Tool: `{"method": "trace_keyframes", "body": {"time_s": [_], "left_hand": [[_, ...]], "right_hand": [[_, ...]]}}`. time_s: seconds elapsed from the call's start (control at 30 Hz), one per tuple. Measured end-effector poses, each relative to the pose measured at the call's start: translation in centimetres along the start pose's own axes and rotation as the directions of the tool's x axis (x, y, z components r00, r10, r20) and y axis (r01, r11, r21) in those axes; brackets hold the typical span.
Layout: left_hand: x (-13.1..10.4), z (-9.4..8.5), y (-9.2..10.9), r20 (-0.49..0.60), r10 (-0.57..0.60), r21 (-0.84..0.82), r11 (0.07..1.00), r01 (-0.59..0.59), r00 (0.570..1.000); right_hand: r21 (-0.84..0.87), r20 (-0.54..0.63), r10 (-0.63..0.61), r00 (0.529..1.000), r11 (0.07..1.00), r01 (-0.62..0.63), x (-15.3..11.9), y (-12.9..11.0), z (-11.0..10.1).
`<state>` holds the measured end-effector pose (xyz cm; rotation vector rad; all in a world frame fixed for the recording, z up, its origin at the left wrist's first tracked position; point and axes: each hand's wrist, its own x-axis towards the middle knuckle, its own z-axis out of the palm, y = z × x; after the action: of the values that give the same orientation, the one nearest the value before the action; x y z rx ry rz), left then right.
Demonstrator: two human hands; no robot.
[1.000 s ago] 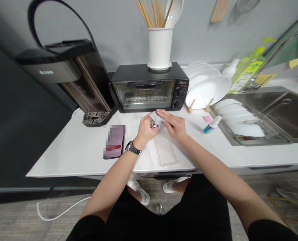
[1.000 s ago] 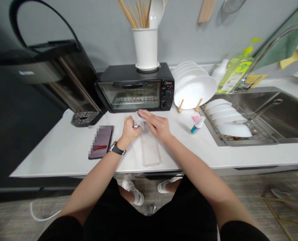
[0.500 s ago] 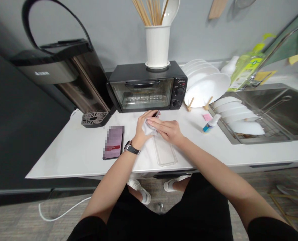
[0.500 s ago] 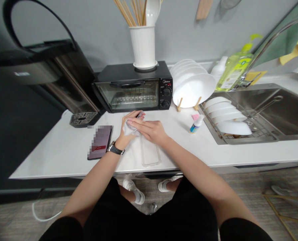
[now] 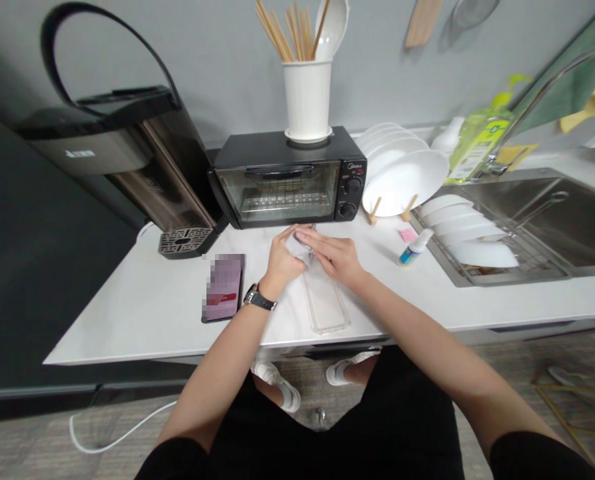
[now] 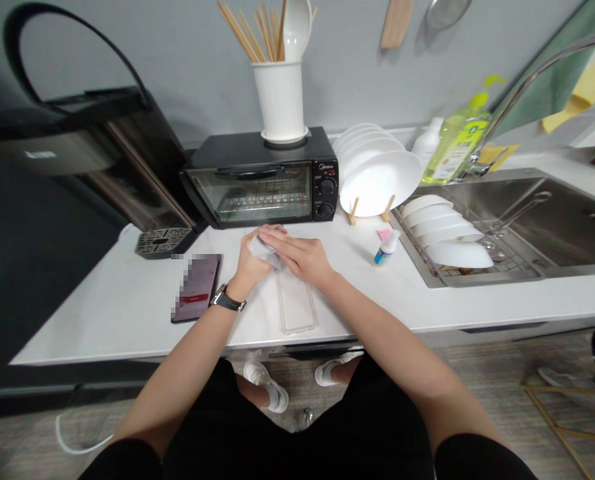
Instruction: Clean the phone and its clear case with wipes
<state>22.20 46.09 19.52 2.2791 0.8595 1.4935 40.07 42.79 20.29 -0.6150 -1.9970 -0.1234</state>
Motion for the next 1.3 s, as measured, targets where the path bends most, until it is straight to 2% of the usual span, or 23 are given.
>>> {"method": "trace_keyframes", "body": {"time_s": [0.1,0.17,0.33,0.43,0.53,0.6,0.77,0.87,0.93,1.03,1.13,1.23,1.3], "left_hand": [[0.0,-0.2,-0.3,0.002,0.011,-0.004,1.0,-0.011,1.0],[0.0,-0.3,-0.4,0.009,-0.005,0.008,1.0,0.005,1.0],[0.1,-0.1,0.1,-0.023,0.024,-0.018,1.0,-0.025,0.999],[0.1,0.0,0.7,-0.044,-0.011,0.074,0.997,0.014,0.999],[0.2,0.1,0.9,-0.052,-0.004,0.145,0.989,0.012,0.999],[0.2,0.1,0.7,-0.068,0.009,0.129,0.992,0.0,0.998],[0.3,-0.2,0.3,-0.002,0.076,-0.01,0.997,-0.076,0.997],[0.3,-0.4,0.3,0.024,0.02,0.022,1.0,-0.021,1.0],[0.3,-0.4,0.4,0.022,0.03,0.01,0.999,-0.03,0.999],[0.1,-0.3,0.5,-0.009,0.049,0.007,0.999,-0.049,0.999],[0.2,-0.1,0.9,-0.04,0.024,0.101,0.995,-0.02,0.999],[0.4,0.0,1.2,-0.031,0.031,0.159,0.987,-0.026,0.999],[0.4,0.0,1.2,-0.032,0.031,0.153,0.988,-0.026,0.999]], "right_hand": [[-0.028,0.021,-0.105,0.994,0.994,0.105,-0.5,-0.4,0.5],[-0.034,0.03,-0.12,0.992,0.992,0.121,-0.6,-0.5,0.7],[-0.008,0.01,-0.025,1.0,1.0,0.025,-0.2,0.1,0.2],[0.007,-0.063,0.067,0.996,0.998,-0.067,0.3,0.6,-0.3],[0.03,-0.101,0.095,0.99,0.995,-0.092,0.4,0.8,-0.4],[0.026,-0.074,0.094,0.993,0.995,-0.092,0.2,0.6,-0.3],[-0.006,0.052,-0.041,0.998,0.999,0.042,-0.5,-0.2,0.3],[-0.021,0.056,-0.105,0.993,0.994,0.106,-0.7,-0.5,0.6],[-0.027,0.022,-0.112,0.993,0.993,0.112,-0.6,-0.4,0.6],[-0.044,-0.008,-0.031,1.0,0.999,0.03,-0.3,0.2,0.1],[-0.059,-0.039,0.083,0.996,0.995,-0.085,-0.1,1.0,-0.5],[-0.051,-0.092,0.101,0.991,0.993,-0.106,-0.1,1.3,-0.7],[-0.045,-0.083,0.092,0.992,0.994,-0.096,-0.2,1.1,-0.5]]}}
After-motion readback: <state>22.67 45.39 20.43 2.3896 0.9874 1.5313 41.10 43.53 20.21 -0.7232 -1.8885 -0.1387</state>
